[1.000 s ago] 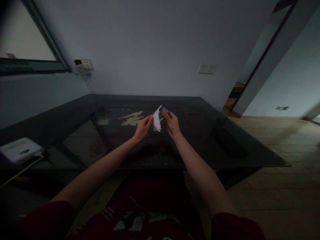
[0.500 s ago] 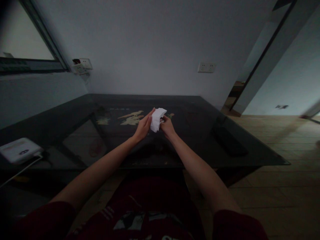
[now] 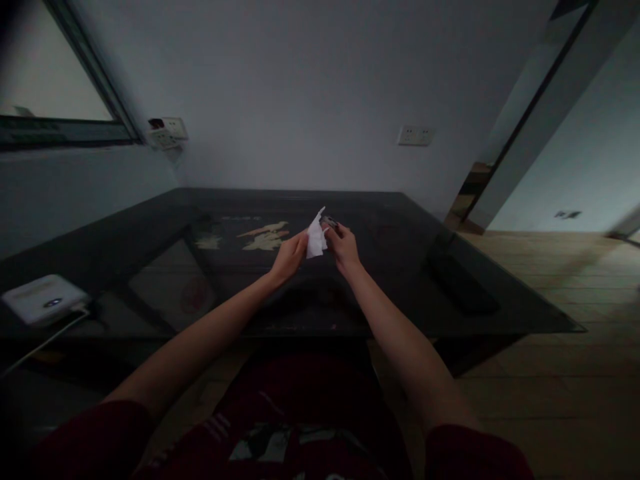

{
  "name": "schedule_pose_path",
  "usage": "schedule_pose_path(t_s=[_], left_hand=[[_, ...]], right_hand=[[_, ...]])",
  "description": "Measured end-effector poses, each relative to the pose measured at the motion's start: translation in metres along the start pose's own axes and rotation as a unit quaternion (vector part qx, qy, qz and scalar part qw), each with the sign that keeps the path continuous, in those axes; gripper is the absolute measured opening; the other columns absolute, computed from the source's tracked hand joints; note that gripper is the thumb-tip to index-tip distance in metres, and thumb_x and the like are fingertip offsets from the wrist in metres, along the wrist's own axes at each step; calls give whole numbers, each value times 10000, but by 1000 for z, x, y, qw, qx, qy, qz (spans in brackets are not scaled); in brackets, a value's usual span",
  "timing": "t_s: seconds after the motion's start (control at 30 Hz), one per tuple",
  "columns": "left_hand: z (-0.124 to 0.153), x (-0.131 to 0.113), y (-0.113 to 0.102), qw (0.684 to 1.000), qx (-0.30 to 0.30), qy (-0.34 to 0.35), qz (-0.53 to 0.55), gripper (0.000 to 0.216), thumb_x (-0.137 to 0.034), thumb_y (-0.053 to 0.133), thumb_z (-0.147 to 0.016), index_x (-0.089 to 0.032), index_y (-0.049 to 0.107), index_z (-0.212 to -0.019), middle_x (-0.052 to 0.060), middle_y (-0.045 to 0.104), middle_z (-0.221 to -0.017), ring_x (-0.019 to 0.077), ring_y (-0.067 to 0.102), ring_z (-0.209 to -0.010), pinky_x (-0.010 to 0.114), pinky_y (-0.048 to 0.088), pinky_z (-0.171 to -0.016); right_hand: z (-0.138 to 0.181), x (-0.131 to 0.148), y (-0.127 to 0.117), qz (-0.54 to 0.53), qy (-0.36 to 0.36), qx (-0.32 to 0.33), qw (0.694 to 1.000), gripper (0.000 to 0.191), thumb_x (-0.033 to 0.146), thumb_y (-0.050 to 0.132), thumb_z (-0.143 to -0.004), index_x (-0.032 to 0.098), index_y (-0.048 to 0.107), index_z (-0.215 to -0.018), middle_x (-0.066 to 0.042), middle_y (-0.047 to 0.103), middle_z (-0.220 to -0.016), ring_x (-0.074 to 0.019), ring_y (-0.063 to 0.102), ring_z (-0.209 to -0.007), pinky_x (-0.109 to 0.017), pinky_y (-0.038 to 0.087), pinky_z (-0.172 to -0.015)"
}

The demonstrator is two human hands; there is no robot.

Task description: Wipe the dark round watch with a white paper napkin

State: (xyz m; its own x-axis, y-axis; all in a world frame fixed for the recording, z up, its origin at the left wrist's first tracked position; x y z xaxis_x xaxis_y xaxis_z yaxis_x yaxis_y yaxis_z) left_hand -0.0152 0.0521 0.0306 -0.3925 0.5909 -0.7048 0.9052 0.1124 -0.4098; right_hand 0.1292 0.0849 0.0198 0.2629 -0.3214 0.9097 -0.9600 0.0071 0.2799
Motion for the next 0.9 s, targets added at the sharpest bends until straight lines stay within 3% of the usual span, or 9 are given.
schedule_pose_path(t_s=[0.17,0.33,0.5,0.67,0.8,0.9], left_hand=[[5,-9,-3,998,-21,62,6,410,-359,430,-960,-214,596,-1306,71,600,-1344,231,551,-1261,391,413,-1073],[10,-17,-3,994,-22,104,24,473,-379,388,-976,-190,499,-1395,111,500,-1441,224,501,-1312,390,385,-1103],[7,-14,-5,996,-28,61,54,502,-452,361,-974,-208,514,-1385,84,491,-1457,232,471,-1335,371,347,-1130],[-7,7,-4,991,-5,-29,132,495,-426,352,-971,-149,573,-1318,110,547,-1403,225,506,-1301,369,345,-1123],[-13,18,-2,982,14,-72,172,492,-331,335,-966,-68,560,-1316,148,572,-1367,223,530,-1273,362,342,-1121],[-11,19,0,981,10,-70,178,478,-302,330,-963,-87,558,-1323,123,545,-1400,204,491,-1315,349,324,-1133]], right_hand=[[-3,1,-2,-9,-26,9,1000,436,554,730,-623,184,686,-849,-37,707,-770,-191,656,-747,-289,498,-638],[6,-3,7,-20,-8,60,998,395,479,768,-570,202,703,-846,-47,745,-825,-249,688,-849,-354,540,-728],[11,-5,17,29,-19,78,996,301,364,748,-568,194,707,-813,-42,745,-792,-253,690,-845,-358,538,-748],[15,-5,20,91,11,90,992,302,274,725,-562,172,699,-845,-36,715,-757,-201,660,-709,-318,522,-659],[19,-2,21,64,47,92,993,384,339,776,-541,188,686,-883,-26,692,-795,-178,638,-708,-311,528,-640],[19,2,20,39,56,79,995,422,403,800,-540,205,683,-894,-22,687,-822,-171,627,-741,-306,533,-643]])
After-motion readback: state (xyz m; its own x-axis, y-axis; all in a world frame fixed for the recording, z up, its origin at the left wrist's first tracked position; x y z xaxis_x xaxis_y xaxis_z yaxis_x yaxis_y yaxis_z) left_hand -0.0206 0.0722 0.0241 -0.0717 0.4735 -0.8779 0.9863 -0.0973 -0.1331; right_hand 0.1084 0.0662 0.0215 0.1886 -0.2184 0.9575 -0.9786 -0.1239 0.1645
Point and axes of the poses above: each hand's wrist, its own z-axis away from the middle knuckle, its own y-axis out of the palm, x = y × z, the point moved 4 cm from there along -z, towards the middle knuckle
